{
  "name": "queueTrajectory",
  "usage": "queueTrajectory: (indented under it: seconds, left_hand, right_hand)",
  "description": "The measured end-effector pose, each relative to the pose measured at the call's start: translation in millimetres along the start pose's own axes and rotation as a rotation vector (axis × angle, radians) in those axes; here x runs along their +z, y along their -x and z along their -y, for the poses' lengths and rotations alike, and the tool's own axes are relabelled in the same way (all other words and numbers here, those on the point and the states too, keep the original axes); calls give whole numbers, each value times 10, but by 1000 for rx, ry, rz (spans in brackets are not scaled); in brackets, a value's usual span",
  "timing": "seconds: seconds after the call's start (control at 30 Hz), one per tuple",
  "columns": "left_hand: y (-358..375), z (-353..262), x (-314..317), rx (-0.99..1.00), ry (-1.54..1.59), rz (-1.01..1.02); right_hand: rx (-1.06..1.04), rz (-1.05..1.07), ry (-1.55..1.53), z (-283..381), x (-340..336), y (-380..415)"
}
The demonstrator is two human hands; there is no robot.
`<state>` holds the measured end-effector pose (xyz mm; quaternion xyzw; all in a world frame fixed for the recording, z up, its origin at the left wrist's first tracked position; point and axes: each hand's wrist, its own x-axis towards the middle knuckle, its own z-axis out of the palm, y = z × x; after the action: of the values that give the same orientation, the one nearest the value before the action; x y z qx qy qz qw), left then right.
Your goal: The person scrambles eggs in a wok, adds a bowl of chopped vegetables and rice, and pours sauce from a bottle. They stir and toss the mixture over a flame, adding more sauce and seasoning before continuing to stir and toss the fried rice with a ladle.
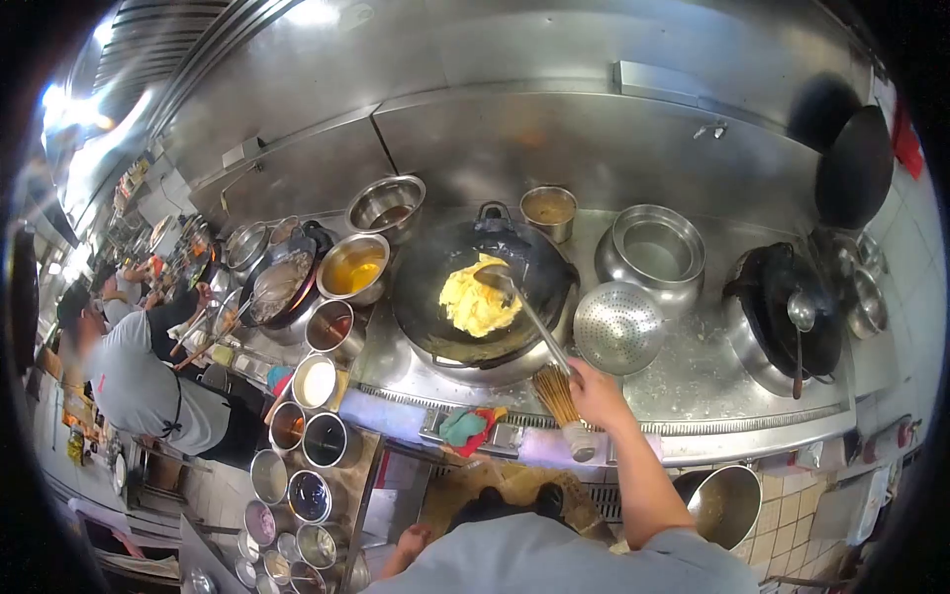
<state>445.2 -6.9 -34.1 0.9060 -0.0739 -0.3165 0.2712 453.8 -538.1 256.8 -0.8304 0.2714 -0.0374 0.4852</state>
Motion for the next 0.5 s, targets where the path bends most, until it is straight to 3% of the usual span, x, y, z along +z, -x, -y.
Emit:
queueTrajectory:
  seconds: [0.03, 0.1, 0.13, 0.2, 0.3, 0.37, 0.4, 0.43, 0.47, 0.5]
  left_hand:
    - [78, 58, 28, -122, -55, 65]
    - [127, 229, 116, -242, -173, 175]
    - [112, 368, 178, -165, -228, 201]
    - [11, 512, 255, -26, -292, 226]
    - [-338, 528, 124, 231, -353, 166]
    - [-686, 480, -57, 490, -416, -18]
    - [-761, 502, -158, 241, -9, 54]
    - [-675, 143, -442, -2, 412, 25]
    - [-609, -208, -723, -171, 716, -28]
    - [-807, -23, -643, -157, 735, -59]
  right_hand:
    - [-262, -141, 298, -10, -12, -73]
    - [-74, -98, 312, 456, 212, -192]
    - [-115, -94, 378, 389, 444, -354]
    - [0, 37, 186, 838, 512, -182]
    - [-206, 7, 131, 425, 795, -163]
    - [-367, -38, 111, 63, 648, -37]
    - [-260, 34, 92, 145, 389, 93]
    - [-115, 79, 179, 480, 101, 283]
    - [-229, 42, 219, 335, -36, 150]
    - [-220, -56, 328, 426, 83, 84]
